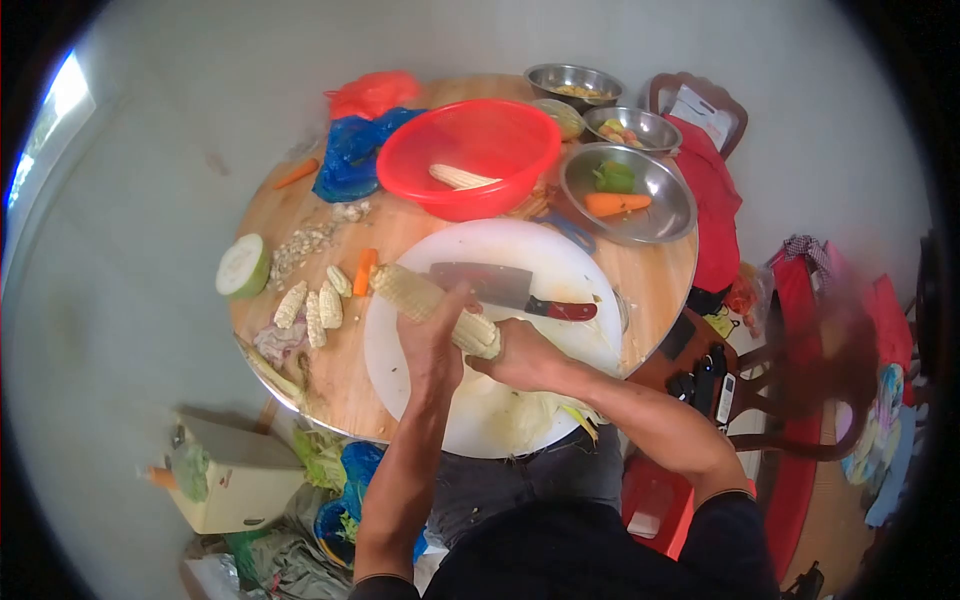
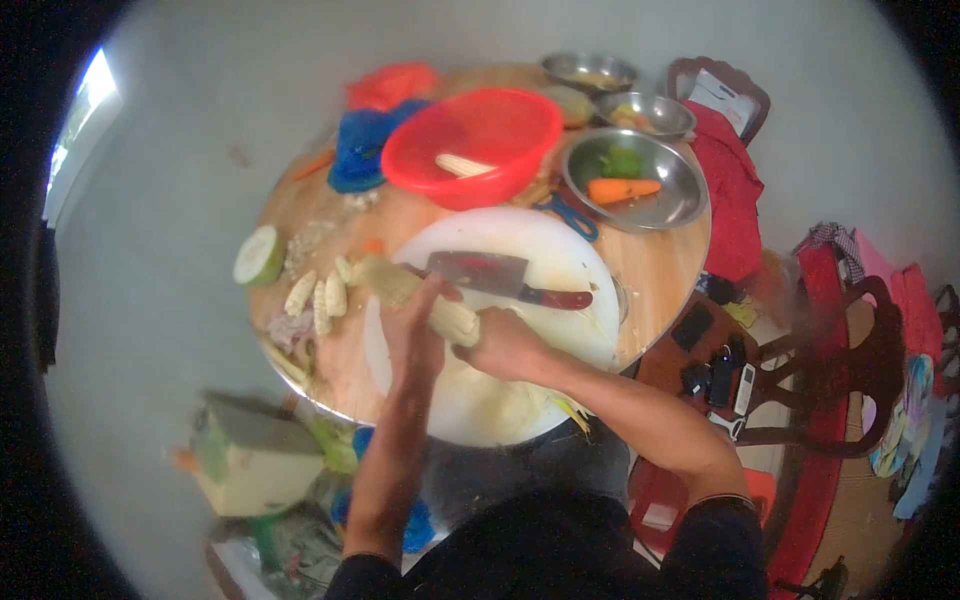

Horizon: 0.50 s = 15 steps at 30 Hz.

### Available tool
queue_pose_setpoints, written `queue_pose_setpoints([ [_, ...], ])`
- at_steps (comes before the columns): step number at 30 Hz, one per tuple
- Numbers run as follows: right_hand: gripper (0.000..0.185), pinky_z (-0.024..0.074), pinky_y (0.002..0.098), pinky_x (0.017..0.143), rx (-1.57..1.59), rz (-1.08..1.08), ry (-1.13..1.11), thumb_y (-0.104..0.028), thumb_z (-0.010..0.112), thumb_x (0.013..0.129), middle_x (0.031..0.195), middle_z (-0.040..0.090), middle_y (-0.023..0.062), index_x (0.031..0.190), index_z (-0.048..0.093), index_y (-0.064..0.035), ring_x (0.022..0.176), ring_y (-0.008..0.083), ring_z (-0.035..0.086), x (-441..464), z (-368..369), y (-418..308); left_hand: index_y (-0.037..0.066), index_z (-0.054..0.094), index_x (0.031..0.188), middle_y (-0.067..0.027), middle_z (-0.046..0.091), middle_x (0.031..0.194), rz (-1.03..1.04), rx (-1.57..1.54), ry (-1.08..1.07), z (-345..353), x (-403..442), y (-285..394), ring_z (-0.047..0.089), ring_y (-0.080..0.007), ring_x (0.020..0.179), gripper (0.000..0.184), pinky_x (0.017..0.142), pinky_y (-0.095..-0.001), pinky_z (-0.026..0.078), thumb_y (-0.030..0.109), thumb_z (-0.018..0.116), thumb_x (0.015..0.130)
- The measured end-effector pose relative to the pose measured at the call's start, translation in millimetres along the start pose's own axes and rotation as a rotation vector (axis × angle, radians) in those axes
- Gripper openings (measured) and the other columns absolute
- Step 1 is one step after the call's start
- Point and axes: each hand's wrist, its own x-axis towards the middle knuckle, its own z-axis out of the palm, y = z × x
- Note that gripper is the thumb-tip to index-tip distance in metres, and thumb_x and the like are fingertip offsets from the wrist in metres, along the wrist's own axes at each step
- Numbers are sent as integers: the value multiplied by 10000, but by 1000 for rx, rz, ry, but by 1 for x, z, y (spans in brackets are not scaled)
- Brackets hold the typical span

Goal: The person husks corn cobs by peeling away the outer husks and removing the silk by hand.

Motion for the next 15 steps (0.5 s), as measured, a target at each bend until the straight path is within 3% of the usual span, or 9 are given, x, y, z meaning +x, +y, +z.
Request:
queue_pose_setpoints([
  [1,397,551,421,778,2,2,5,-292,729,848,921,725,215,1118,683,-5,836,336,718,2,2,-1,34,605,991,-83,657,878,72,54,35,1,1,1,628,-187,753,245,743,-335,534,70,781,825],
  [3,424,555,493,832,7,-26,105,-304,745,810,901,696,326,958,707,91,907,446,704,9,7,0,29,611,958,-81,660,847,145,109,63,4,0,-2,626,-183,718,234,712,-317,527,48,788,806],
  [5,411,555,493,824,-27,-51,170,-294,739,811,885,696,322,948,707,93,894,449,703,44,34,37,29,615,924,-89,664,860,461,624,44,3,-6,-9,633,-174,737,199,672,-309,511,21,769,798],
  [6,399,555,493,815,-63,-78,233,-283,733,812,869,696,317,938,707,94,880,452,702,54,45,50,29,615,924,-89,664,860,456,629,35,1,-5,-9,633,-174,737,199,672,-309,511,21,769,798],
  [8,387,555,493,810,0,-55,175,-279,733,811,868,700,307,945,709,83,872,452,701,28,25,20,34,615,895,-72,644,825,290,277,93,-3,4,-5,621,-174,719,176,655,-313,503,26,765,802],
  [9,376,555,493,805,57,-32,119,-275,734,809,867,704,296,952,712,72,865,453,700,16,13,4,34,615,895,-72,644,825,298,273,97,-7,9,-1,621,-174,719,176,655,-313,503,26,765,802],
  [12,347,555,490,793,27,-131,161,-271,734,810,880,718,260,983,726,30,852,453,700,6,9,-10,57,557,966,-78,605,839,-119,-96,84,-19,18,10,596,-188,739,183,708,-366,532,142,709,911],
  [13,347,555,490,793,22,-143,148,-271,734,810,880,718,260,983,726,30,852,453,700,2,7,-16,57,557,966,-78,605,839,-106,-99,97,-23,20,10,596,-188,739,183,708,-366,532,142,709,911],
  [15,323,556,481,800,-1,-233,172,-255,708,837,912,727,245,1032,730,2,867,442,706,-11,-1,-26,82,562,1017,-88,611,850,-341,-436,72,-38,29,0,606,-209,745,257,721,-380,543,245,738,923],
])
